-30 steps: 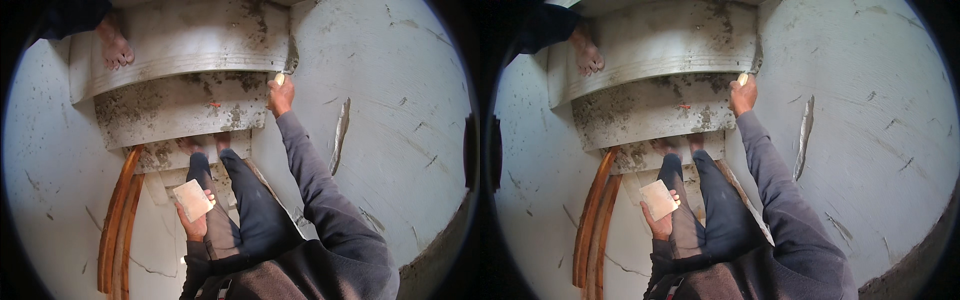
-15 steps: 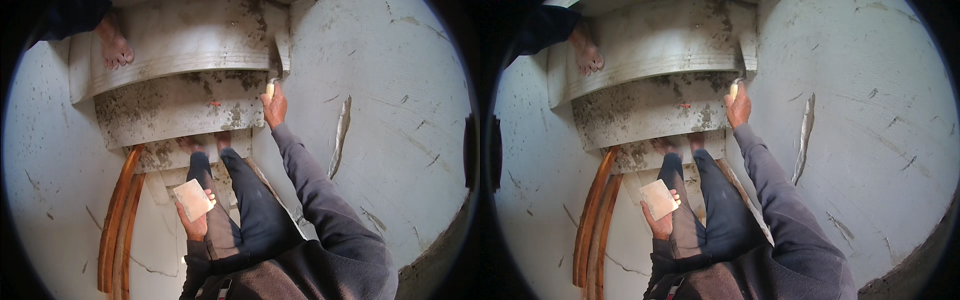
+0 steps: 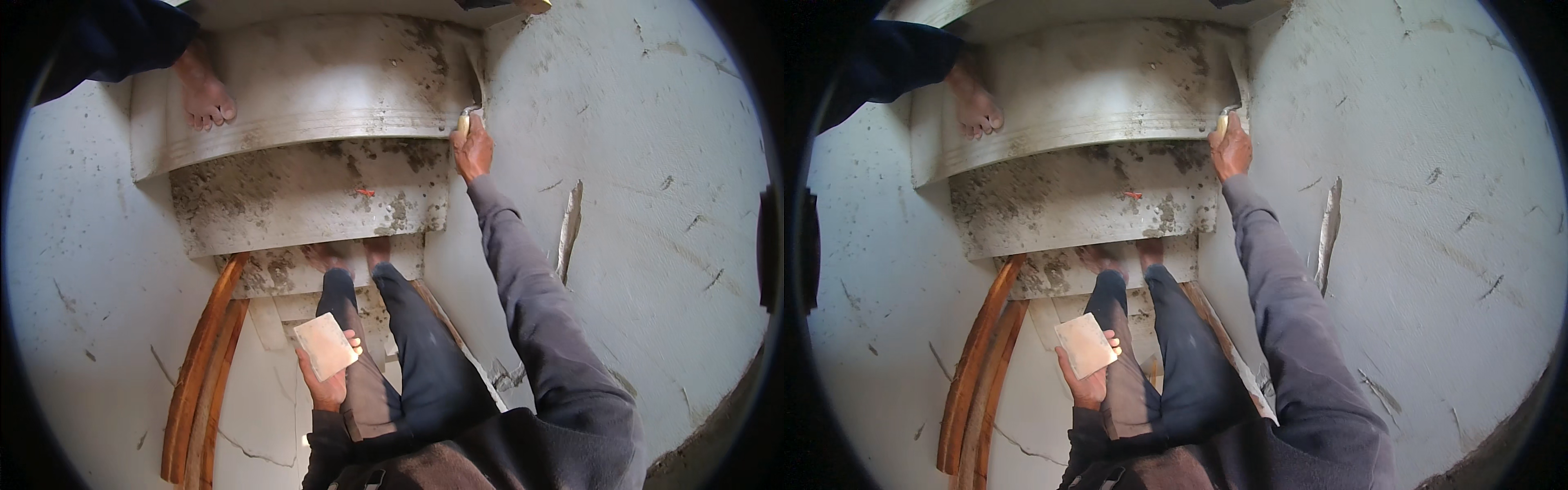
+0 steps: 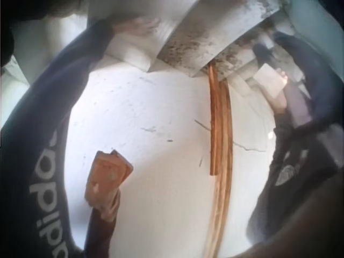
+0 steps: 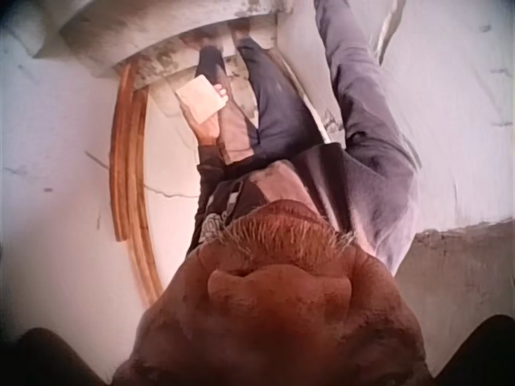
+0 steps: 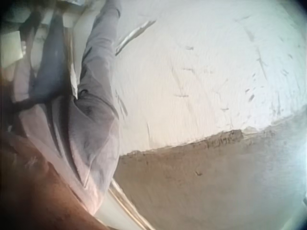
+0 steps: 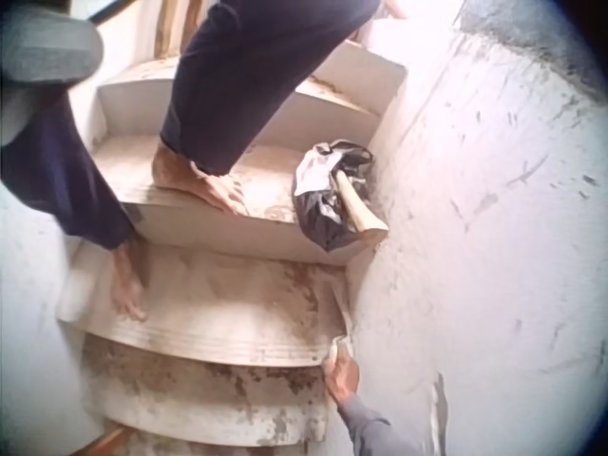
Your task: The person applies plaster to concrete stairs using a trowel, while holding a small rectangular board and receiving a wooden beam from another person.
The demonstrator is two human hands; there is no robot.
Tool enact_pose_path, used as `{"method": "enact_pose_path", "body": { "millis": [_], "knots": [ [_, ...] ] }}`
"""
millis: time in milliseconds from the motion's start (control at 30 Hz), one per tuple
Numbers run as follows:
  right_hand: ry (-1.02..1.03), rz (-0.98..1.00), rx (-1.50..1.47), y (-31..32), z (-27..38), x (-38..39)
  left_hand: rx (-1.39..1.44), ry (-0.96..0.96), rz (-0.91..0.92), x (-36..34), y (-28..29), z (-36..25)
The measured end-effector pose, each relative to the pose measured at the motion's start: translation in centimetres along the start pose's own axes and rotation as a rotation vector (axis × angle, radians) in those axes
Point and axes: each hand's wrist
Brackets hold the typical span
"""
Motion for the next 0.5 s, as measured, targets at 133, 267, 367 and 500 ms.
{"method": "enact_pose_path", "body": {
  "millis": [133,267,367,500],
  "knots": [
    [0.052,-0.028,-0.008,0.5,-0.2,-0.6,0.011,0.014,-0.024,0.1,0.0,0.0],
    [0.021,0.01,0.116,1.9,0.3,-4.3,0.011,0.003,-0.019,0.0,-0.1,0.1],
    [0.103,0.05,0.187,2.1,0.5,-5.2,0.013,0.003,-0.016,0.0,0.1,0.1],
    [0.144,0.126,0.157,2.1,1.1,-4.5,0.015,0.007,0.013,0.0,0.6,0.1]
  ]
}}
Point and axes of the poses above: each hand's wrist, its own x-axis away from the middle knuckle, its own y-axis out of the back of the hand, z = x × y, and after that the axes turned 8 degrees about y, right-handed
